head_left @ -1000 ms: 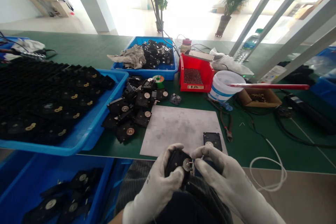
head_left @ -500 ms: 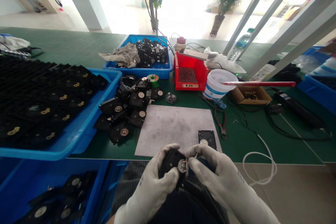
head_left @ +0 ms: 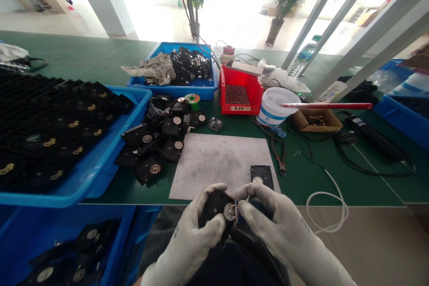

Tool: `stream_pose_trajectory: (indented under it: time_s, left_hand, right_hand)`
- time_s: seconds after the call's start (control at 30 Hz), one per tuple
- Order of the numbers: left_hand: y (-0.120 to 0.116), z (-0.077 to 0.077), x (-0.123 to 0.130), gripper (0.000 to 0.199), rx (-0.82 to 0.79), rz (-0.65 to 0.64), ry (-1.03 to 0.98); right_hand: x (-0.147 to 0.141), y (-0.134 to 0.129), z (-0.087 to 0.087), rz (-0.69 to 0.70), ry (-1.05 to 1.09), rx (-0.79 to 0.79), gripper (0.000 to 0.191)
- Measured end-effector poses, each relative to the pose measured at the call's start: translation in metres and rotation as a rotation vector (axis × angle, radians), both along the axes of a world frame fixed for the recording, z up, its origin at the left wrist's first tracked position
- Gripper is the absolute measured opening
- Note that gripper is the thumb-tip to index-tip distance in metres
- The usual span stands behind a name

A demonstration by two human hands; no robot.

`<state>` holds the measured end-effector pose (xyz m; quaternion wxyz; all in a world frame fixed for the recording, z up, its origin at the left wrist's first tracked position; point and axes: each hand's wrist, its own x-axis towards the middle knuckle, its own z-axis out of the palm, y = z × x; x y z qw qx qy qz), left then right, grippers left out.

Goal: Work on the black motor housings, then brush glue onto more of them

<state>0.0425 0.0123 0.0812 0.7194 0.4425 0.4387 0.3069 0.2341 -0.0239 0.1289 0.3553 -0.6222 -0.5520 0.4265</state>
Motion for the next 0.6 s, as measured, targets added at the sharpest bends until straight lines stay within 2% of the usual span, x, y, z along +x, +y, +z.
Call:
stream_pose_trajectory:
  time_s: [0.1,0.3,0.43,0.6]
  left_hand:
    - [-0.002,-0.001,0.0,0.055,0.017,0.013,0.003]
    - [0.002,0.018,-0.002,0.057,-0.042,-0.023,0.038]
    - [0.002,0.024,-0.002,0.058,-0.071,-0.037,0.048]
    - [-0.003,0.03,0.002,0.054,-0.056,0.064,0.086]
  right_hand:
    - [0.0,-0.001,-0.003,0.007,0.007,-0.014,0.012]
    - [-0.001,-0.001,-0.005,0.022,0.025,-0.046,0.012]
    - [-0.002,-0.001,-0.001,0.031,0.014,-0.068,0.011]
    - [-0.003,-0.002,0.003,0.027,0.008,-0.094,0.01]
